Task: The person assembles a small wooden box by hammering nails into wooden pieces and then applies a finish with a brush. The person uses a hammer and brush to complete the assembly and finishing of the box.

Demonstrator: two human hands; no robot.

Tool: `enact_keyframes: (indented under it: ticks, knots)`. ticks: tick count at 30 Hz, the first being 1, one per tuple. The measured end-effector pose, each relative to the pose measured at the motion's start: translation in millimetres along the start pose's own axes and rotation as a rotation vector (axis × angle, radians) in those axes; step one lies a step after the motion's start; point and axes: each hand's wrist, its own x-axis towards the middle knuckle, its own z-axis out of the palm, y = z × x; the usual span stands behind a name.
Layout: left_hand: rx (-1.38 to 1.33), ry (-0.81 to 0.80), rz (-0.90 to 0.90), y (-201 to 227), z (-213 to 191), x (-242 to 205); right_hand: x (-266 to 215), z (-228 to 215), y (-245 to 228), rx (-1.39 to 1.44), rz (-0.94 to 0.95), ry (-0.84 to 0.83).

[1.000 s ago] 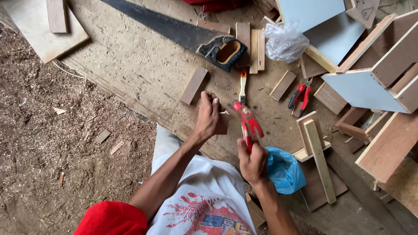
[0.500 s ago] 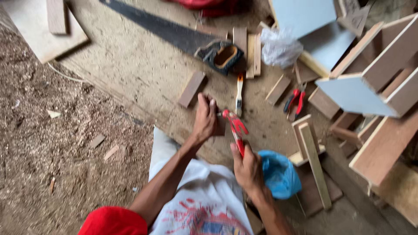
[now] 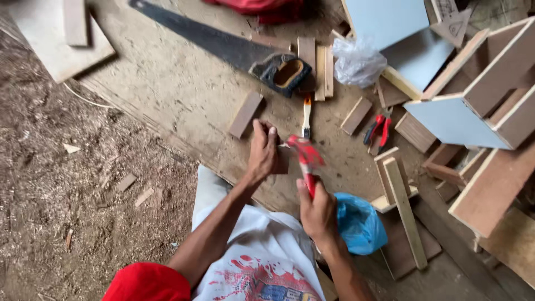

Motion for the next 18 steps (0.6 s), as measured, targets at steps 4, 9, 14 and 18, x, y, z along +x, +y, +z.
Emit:
enact_keyframes:
  ticks: [4,9,14,18]
  knots:
    - [0.087,-0.040,-0.019,1,-5,-5,17,7,-4,0.078,0.058,0.102]
    - [-0.027,-0.095,-0.058,28,-9,-2,41,26,-2,0.164,0.028,0.127]
    - [0.267,-0.032,0.483,54,-28,-12,44,41,15,0.124,0.019,0.108]
    - [0.326,-0.199,0.608,61,-41,-15,41,45,24,0.082,0.063,0.092]
